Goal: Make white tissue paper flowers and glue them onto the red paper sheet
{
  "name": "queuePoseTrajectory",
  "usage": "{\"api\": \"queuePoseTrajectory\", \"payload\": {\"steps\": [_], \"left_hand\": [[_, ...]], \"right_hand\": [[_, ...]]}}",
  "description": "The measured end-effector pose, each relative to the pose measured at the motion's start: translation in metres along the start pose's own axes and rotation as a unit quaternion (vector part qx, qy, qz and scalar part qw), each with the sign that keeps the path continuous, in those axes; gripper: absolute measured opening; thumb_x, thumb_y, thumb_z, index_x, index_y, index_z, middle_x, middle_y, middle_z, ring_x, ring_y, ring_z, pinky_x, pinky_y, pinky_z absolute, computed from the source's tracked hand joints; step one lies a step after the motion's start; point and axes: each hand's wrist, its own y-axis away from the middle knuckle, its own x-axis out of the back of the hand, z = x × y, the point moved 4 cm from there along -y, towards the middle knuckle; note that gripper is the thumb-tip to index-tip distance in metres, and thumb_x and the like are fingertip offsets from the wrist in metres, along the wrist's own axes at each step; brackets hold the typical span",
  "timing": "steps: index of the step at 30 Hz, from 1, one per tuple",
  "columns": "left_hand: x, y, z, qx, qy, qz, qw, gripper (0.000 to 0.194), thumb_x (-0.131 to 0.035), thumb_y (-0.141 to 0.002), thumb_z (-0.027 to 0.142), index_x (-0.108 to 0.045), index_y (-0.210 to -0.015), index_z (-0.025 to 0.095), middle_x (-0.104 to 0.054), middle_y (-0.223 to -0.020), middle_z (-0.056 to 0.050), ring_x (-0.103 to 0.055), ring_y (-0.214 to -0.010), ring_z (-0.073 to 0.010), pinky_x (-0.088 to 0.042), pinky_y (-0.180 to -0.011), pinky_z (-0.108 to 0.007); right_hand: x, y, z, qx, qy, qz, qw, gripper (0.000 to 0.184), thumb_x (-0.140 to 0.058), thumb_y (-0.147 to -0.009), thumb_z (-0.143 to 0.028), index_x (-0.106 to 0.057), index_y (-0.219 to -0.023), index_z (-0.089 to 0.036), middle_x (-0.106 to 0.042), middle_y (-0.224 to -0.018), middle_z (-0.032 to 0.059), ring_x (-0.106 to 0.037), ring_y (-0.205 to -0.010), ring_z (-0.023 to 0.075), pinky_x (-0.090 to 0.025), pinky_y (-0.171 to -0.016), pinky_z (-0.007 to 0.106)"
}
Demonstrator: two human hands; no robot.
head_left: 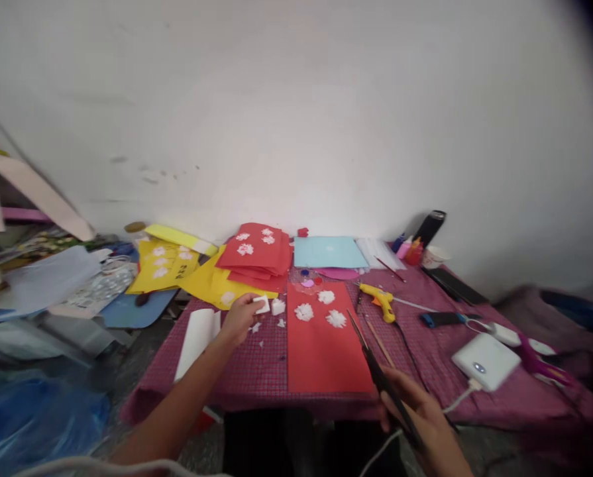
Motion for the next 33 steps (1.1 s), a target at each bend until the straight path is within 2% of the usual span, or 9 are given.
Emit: {"api": "queuePoseTrajectory", "payload": {"steps": [3,5,8,10,13,16,20,27,33], "left_hand": [[-0.009,-0.007,-0.001,-0.055,0.06,0.064,0.995,0.03,-0.077,-0.061,0.028,-0.061,-0.084,0.016,-0.065,-0.076,0.0,-0.062,-0.064,-0.0123,-0.049,-0.057,-0.023],[-0.016,-0.013,-0.002,-0.097,0.075,0.095,0.988,0.03,-0.077,-0.062,0.029,-0.061,-0.084,0.016,-0.065,-0.074,0.002,-0.062,-0.063,-0.0121,-0.049,-0.058,-0.023],[-0.019,-0.018,-0.01,-0.155,0.064,0.144,0.975,0.028,-0.075,-0.064,0.031,-0.061,-0.084,0.016,-0.064,-0.07,0.004,-0.059,-0.059,-0.0106,-0.05,-0.06,-0.024],[-0.015,-0.018,-0.018,-0.171,0.048,0.172,0.969,0.029,-0.075,-0.066,0.032,-0.061,-0.085,0.016,-0.062,-0.068,0.004,-0.058,-0.057,-0.0102,-0.05,-0.06,-0.024],[-0.008,-0.018,-0.025,-0.192,0.024,0.174,0.966,0.028,-0.074,-0.068,0.032,-0.062,-0.087,0.017,-0.062,-0.066,0.004,-0.057,-0.055,-0.0101,-0.048,-0.058,-0.023],[-0.003,-0.017,-0.026,-0.191,0.038,0.176,0.965,0.026,-0.075,-0.067,0.031,-0.062,-0.086,0.017,-0.063,-0.066,0.004,-0.057,-0.055,-0.0102,-0.048,-0.057,-0.023],[-0.001,-0.016,-0.023,-0.17,0.069,0.178,0.967,0.027,-0.076,-0.064,0.028,-0.062,-0.084,0.018,-0.062,-0.067,0.005,-0.057,-0.056,-0.0107,-0.048,-0.057,-0.024],[-0.003,-0.018,-0.023,-0.161,0.082,0.181,0.967,0.028,-0.078,-0.061,0.027,-0.062,-0.082,0.018,-0.062,-0.067,0.004,-0.056,-0.055,-0.0111,-0.046,-0.054,-0.024],[-0.002,-0.018,-0.021,-0.155,0.095,0.186,0.966,0.031,-0.078,-0.058,0.027,-0.061,-0.082,0.017,-0.063,-0.066,0.005,-0.056,-0.054,-0.0105,-0.046,-0.053,-0.023]], "right_hand": [[0.033,0.019,0.0,-0.006,0.094,0.069,0.993,0.049,-0.077,-0.069,-0.049,-0.071,-0.11,-0.023,-0.07,-0.076,0.0068,-0.062,-0.059,0.0217,-0.051,-0.053,0.031],[0.051,0.025,-0.001,0.011,0.15,0.103,0.983,0.049,-0.075,-0.069,-0.049,-0.072,-0.111,-0.024,-0.075,-0.091,0.0098,-0.07,-0.077,0.0275,-0.057,-0.067,0.034],[0.076,0.025,-0.001,0.039,0.229,0.138,0.963,0.045,-0.069,-0.073,-0.047,-0.072,-0.112,-0.024,-0.073,-0.112,0.0104,-0.068,-0.104,0.0307,-0.054,-0.09,0.037],[0.09,0.019,0.001,0.043,0.284,0.157,0.945,0.044,-0.067,-0.074,-0.047,-0.072,-0.112,-0.024,-0.073,-0.114,0.0096,-0.067,-0.107,0.031,-0.052,-0.092,0.037],[0.107,0.006,0.0,0.046,0.364,0.182,0.912,0.044,-0.065,-0.075,-0.045,-0.07,-0.114,-0.024,-0.074,-0.112,0.0087,-0.067,-0.105,0.031,-0.052,-0.09,0.037],[0.117,-0.011,-0.007,0.063,0.429,0.203,0.878,0.045,-0.059,-0.079,-0.042,-0.067,-0.118,-0.021,-0.073,-0.112,0.0096,-0.068,-0.102,0.0299,-0.051,-0.088,0.037],[0.119,-0.032,-0.014,0.062,0.485,0.201,0.849,0.044,-0.054,-0.081,-0.04,-0.064,-0.117,-0.017,-0.074,-0.1,0.0104,-0.069,-0.089,0.0272,-0.051,-0.077,0.034],[0.129,-0.053,-0.011,0.004,0.586,0.186,0.788,0.035,-0.054,-0.082,-0.038,-0.066,-0.106,-0.016,-0.073,-0.092,0.0125,-0.068,-0.083,0.027,-0.044,-0.068,0.032],[0.132,-0.076,-0.029,-0.029,0.643,0.159,0.749,0.031,-0.051,-0.085,-0.041,-0.066,-0.099,-0.017,-0.073,-0.089,0.0126,-0.069,-0.082,0.027,-0.039,-0.064,0.03]]}}
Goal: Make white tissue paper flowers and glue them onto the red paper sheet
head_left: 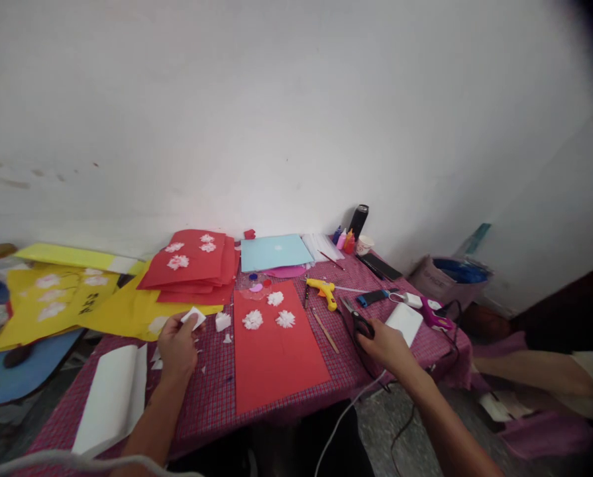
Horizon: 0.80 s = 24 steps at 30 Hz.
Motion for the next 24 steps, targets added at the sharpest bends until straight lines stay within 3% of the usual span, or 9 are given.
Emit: {"api": "queuePoseTrajectory", "payload": {"steps": [13,24], "left_hand": [[0.003,-0.002,-0.003,0.002,0.001,-0.02,1.0,0.029,-0.077,-0.061,0.028,-0.062,-0.083,0.016,-0.062,-0.066,0.004,-0.056,-0.055,-0.0104,-0.046,-0.055,-0.023],[0.003,0.0,0.001,0.004,0.006,-0.014,1.0,0.03,-0.078,-0.059,0.027,-0.061,-0.081,0.016,-0.062,-0.067,0.004,-0.056,-0.055,-0.0105,-0.047,-0.054,-0.024]], "right_hand": [[-0.017,-0.017,0.01,0.014,0.093,-0.061,0.994,0.033,-0.049,-0.086,-0.033,-0.064,-0.11,-0.015,-0.074,-0.095,0.0152,-0.07,-0.091,0.0306,-0.041,-0.07,0.033],[-0.013,-0.025,0.002,-0.002,0.109,-0.044,0.993,0.028,-0.05,-0.086,-0.03,-0.067,-0.103,-0.016,-0.073,-0.095,0.0162,-0.07,-0.091,0.0293,-0.044,-0.073,0.033]]}}
